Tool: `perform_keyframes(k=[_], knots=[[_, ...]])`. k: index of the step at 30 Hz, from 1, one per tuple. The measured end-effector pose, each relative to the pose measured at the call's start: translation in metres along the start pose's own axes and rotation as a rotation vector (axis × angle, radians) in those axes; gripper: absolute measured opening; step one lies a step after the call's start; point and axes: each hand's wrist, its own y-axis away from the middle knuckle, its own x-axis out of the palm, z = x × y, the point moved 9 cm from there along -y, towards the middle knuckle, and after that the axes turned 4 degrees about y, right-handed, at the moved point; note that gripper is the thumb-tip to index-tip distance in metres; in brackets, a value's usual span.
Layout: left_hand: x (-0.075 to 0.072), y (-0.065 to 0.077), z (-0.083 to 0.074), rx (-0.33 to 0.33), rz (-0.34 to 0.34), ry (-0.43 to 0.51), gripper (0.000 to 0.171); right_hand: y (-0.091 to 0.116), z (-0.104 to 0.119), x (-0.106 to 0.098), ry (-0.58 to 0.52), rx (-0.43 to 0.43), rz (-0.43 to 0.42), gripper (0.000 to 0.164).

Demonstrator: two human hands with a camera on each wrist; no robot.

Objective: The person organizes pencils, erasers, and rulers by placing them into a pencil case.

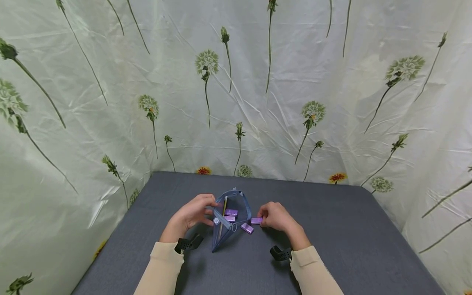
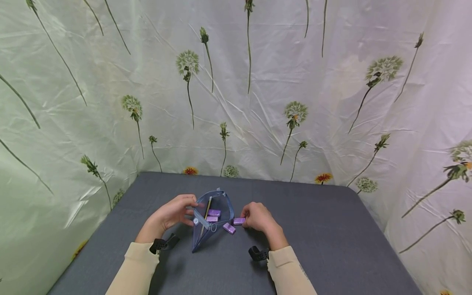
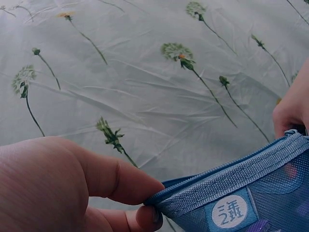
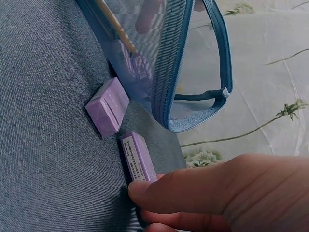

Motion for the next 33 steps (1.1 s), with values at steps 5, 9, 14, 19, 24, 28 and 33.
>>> perform_keyframes(k=[5, 9, 14, 19, 24, 28, 33], knots=[[0.000, -0.002, 0.001, 0.001, -0.004, 0.001, 0.024, 0.000, 0.000, -0.001, -0.012, 0.000, 0.004, 0.018], [0.000, -0.002, 0.001, 0.004, -0.005, -0.002, 0.024, 0.000, -0.002, -0.001, -0.021, 0.005, 0.006, 0.018], [0.001, -0.001, 0.001, -0.005, 0.003, -0.005, 0.024, 0.002, -0.001, -0.002, -0.024, 0.006, 0.004, 0.017], [0.001, 0.000, -0.001, -0.007, 0.000, -0.004, 0.024, 0.002, -0.001, -0.006, -0.020, 0.004, -0.011, 0.017], [0.001, 0.000, 0.000, -0.005, -0.009, -0.004, 0.023, 0.003, -0.002, -0.012, -0.013, 0.019, -0.020, 0.016], [0.000, 0.000, 0.001, -0.005, -0.009, -0.002, 0.023, 0.005, -0.005, -0.016, -0.013, 0.048, -0.019, 0.016], [0.001, 0.001, 0.000, -0.006, -0.003, -0.001, 0.023, 0.005, -0.011, -0.021, -0.011, 0.075, -0.035, 0.017]])
